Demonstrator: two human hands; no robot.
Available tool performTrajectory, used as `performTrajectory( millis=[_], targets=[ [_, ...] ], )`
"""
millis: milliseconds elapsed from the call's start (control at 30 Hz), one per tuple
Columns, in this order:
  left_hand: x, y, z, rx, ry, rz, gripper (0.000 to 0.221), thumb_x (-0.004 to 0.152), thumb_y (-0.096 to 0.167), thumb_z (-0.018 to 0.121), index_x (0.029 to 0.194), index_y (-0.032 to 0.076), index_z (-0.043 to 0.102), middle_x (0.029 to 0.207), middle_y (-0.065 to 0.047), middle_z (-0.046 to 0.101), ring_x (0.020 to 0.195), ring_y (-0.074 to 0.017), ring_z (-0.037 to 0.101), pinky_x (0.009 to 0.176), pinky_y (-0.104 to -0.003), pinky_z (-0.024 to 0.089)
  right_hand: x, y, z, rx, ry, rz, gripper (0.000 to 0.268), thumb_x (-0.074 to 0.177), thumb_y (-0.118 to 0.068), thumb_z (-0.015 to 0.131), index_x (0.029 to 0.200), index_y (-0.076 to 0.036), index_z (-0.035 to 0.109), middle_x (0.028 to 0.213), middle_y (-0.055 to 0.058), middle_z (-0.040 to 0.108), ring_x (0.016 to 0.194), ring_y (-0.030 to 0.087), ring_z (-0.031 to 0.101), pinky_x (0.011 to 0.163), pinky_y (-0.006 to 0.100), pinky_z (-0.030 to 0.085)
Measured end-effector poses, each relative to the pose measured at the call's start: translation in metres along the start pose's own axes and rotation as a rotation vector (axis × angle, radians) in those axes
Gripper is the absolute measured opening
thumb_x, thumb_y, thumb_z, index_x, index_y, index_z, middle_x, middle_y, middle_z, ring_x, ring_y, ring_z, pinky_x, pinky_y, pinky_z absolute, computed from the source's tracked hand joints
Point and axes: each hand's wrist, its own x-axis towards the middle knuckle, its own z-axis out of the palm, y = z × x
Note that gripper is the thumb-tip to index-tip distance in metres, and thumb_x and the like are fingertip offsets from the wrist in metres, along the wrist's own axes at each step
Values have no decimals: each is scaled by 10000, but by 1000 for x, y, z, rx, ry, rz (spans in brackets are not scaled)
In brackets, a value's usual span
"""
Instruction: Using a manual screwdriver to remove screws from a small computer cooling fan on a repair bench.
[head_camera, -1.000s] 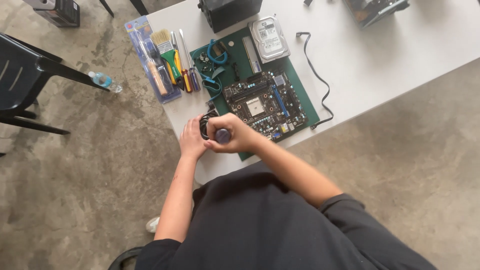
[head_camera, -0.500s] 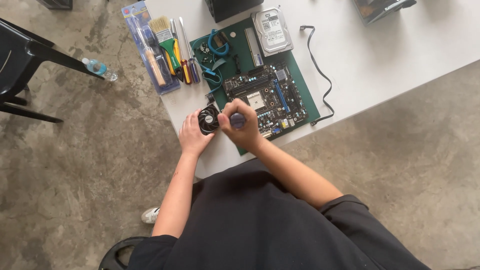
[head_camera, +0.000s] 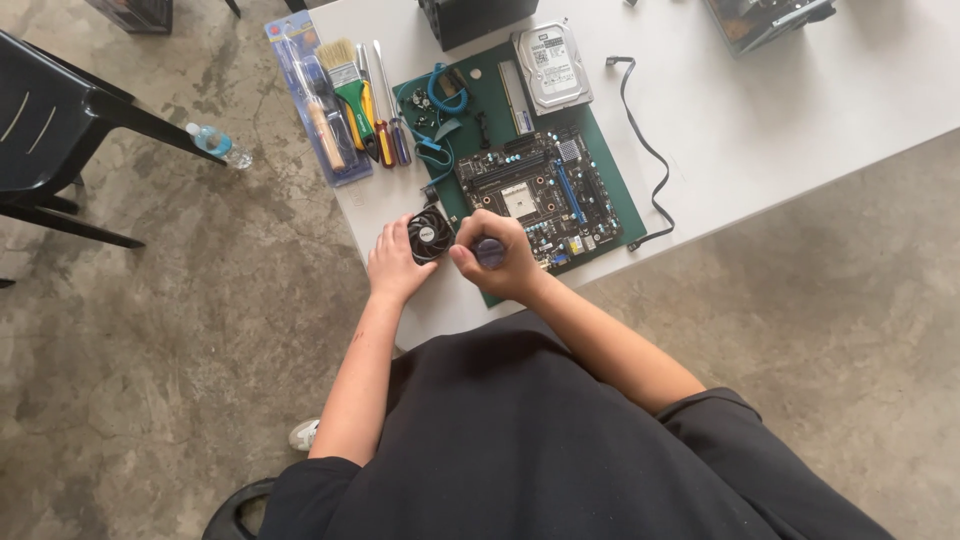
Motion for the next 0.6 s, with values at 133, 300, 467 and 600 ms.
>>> performTrajectory(
  millis=[133,300,467,600],
  targets=[
    [2,1,-11,83,-21,31,1054,625,497,906,1540,265,437,1393,-8,539,1282,-283,612,1014,-532,540,15,-17,-5,-58,-37,-9,169,926,-119,769,788,-68,688,624,84,654,529,192,587,541,314,483],
    [-11,7,-21,91,50,90,1066,659,410,888,1587,173,420,1432,-83,563,1311,-308,615,1080,-560,466,30,-29,-16,-53,81,-165,277,1049,-158,671,786,-76,646,650,37,701,556,154,641,597,269,517],
    [-13,2,-16,91,101,115,1034,710,476,893,1583,157,439,1475,-49,567,1361,-249,568,1131,-514,407,26,-26,-55,-54,187,-237,211,1091,-93,583,882,-68,593,648,48,640,566,163,650,573,277,544],
    [-9,3,-18,63,83,117,896,721,490,888,1455,116,537,1363,-58,619,1191,-274,644,1023,-481,490,12,-28,-88,37,332,-153,204,1127,-150,567,937,-88,526,672,26,534,586,154,583,598,297,571]
  ],
)
